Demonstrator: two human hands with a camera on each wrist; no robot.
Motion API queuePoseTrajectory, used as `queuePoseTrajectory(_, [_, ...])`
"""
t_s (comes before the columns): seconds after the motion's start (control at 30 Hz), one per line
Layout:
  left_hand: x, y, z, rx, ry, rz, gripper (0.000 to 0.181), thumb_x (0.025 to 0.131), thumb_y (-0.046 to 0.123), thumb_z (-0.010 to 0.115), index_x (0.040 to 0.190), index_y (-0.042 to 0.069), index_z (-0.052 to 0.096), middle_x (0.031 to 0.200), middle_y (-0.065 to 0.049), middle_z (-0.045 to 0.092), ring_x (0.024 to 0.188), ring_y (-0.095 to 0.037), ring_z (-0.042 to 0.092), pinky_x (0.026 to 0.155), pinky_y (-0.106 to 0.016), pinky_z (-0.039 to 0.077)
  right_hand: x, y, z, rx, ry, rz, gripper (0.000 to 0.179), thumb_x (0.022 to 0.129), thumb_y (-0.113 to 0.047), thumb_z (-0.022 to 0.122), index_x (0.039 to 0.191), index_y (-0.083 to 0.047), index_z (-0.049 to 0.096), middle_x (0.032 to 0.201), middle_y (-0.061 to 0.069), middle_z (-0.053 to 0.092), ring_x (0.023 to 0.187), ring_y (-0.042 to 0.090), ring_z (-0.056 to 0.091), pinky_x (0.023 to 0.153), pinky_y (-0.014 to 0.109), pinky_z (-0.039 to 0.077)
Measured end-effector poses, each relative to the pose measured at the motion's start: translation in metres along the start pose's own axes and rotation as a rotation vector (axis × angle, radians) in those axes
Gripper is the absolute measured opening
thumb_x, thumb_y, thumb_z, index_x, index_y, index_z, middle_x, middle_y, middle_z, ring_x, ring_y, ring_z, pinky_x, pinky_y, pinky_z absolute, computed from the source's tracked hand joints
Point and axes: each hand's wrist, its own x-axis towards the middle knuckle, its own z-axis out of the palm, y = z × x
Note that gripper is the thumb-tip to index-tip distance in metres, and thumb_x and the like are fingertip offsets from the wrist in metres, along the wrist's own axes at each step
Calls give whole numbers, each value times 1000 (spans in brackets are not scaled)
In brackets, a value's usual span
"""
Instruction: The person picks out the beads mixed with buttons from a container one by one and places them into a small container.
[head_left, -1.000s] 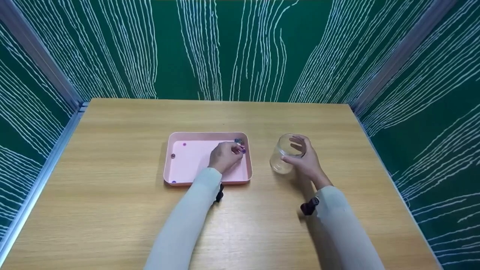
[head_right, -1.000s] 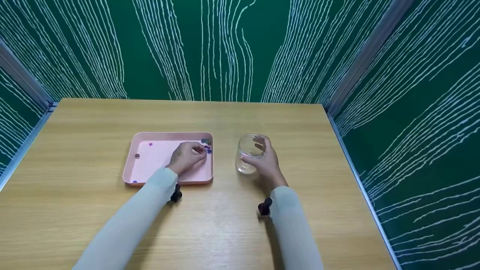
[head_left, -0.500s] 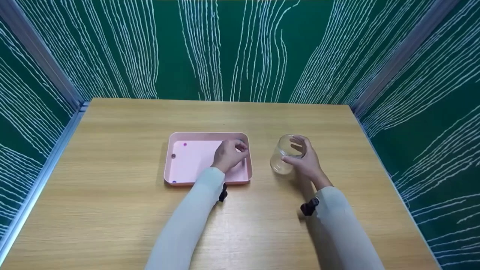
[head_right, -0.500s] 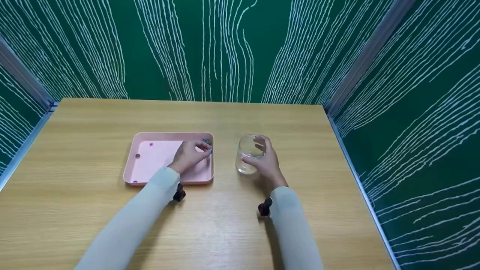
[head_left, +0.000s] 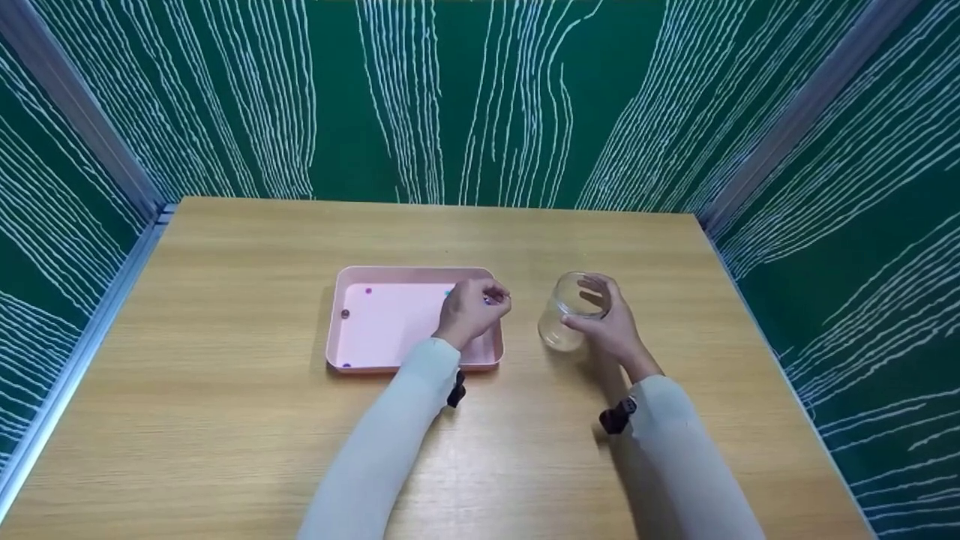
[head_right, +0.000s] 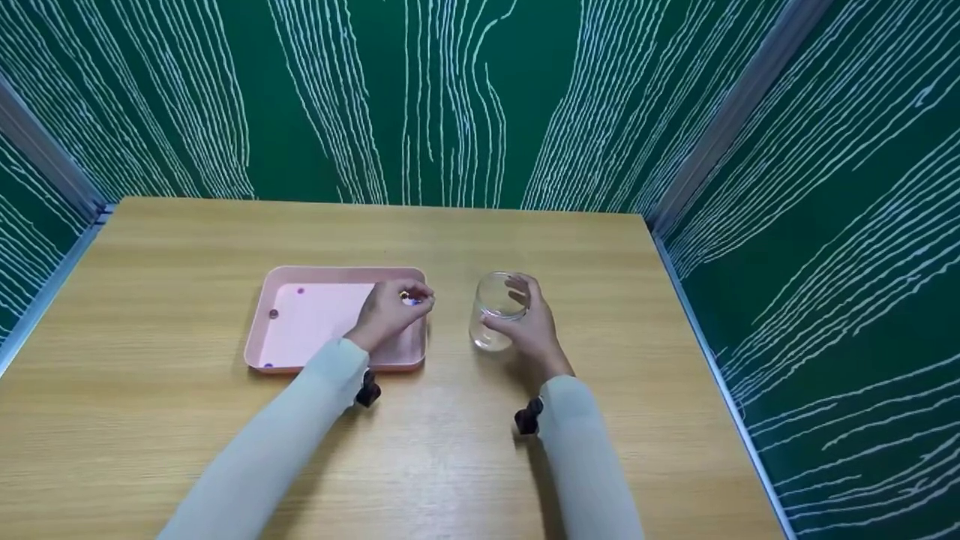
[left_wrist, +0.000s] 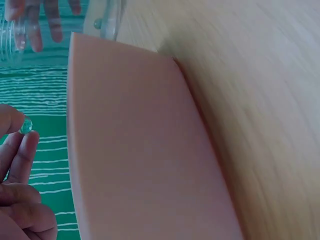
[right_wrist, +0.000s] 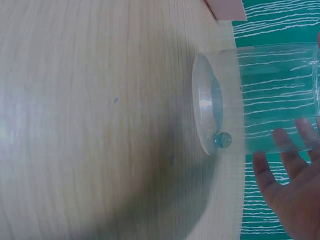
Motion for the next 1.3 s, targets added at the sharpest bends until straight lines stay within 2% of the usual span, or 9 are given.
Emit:
queuePoseTrajectory(0.23, [2, 18, 2, -15, 11, 23, 11, 83, 31, 68, 91, 25, 74, 86, 14, 69, 84, -7, 60, 76, -27, 49, -1, -2, 0, -24, 3, -8, 78, 77, -3, 77, 141, -1, 32, 145, 23, 40, 135, 47, 36, 105, 58, 36])
queuePoseTrajectory(0.47, [2, 41, 5, -25, 11, 60, 12, 86, 33, 68, 94, 26, 74, 90, 15, 72, 101, -14, 66, 89, -30, 48, -1, -4, 1, -43, -3, -7, 80, 77, -4, 78, 142, -1, 31, 145, 24, 39, 134, 46, 37, 102, 53, 40])
queuePoseTrajectory(0.67, [1, 58, 8, -47, -13, 62, 12, 88, 35, 68, 97, 29, 73, 94, 18, 70, 100, -7, 63, 92, -32, 46, 1, -3, 0, -21, 8, -6, 80, 76, -1, 77, 141, 1, 31, 144, 25, 40, 134, 47, 38, 102, 54, 40])
queuePoseTrajectory(0.77, [1, 64, 11, -72, -27, 56, 13, 88, 35, 68, 99, 30, 72, 95, 18, 69, 102, -7, 62, 93, -34, 46, 1, -4, 1, -11, 12, -12, 80, 76, -1, 77, 141, 2, 31, 143, 26, 40, 133, 48, 38, 103, 57, 38])
queuePoseTrajectory(0.93, [0, 71, 18, -81, -48, 59, 15, 88, 34, 68, 101, 29, 72, 98, 17, 69, 105, -8, 62, 96, -36, 45, -1, -6, 2, -31, 10, -13, 79, 77, -5, 78, 141, 2, 31, 144, 27, 39, 133, 49, 37, 103, 59, 38])
queuePoseTrajectory(1.13, [0, 72, 27, -58, -54, 102, 18, 88, 31, 68, 105, 24, 72, 100, 15, 70, 107, -12, 64, 92, -31, 48, 0, 0, 1, -51, 12, -18, 80, 78, -8, 78, 142, 0, 31, 144, 26, 39, 133, 48, 39, 102, 58, 40])
queuePoseTrajectory(1.3, [0, 73, 31, -61, -60, 100, 14, 88, 31, 68, 101, 28, 72, 99, 17, 70, 101, -5, 63, 86, -25, 49, 5, 15, 0, -35, 20, -25, 81, 78, -8, 78, 143, -3, 30, 145, 22, 39, 134, 44, 39, 103, 58, 39])
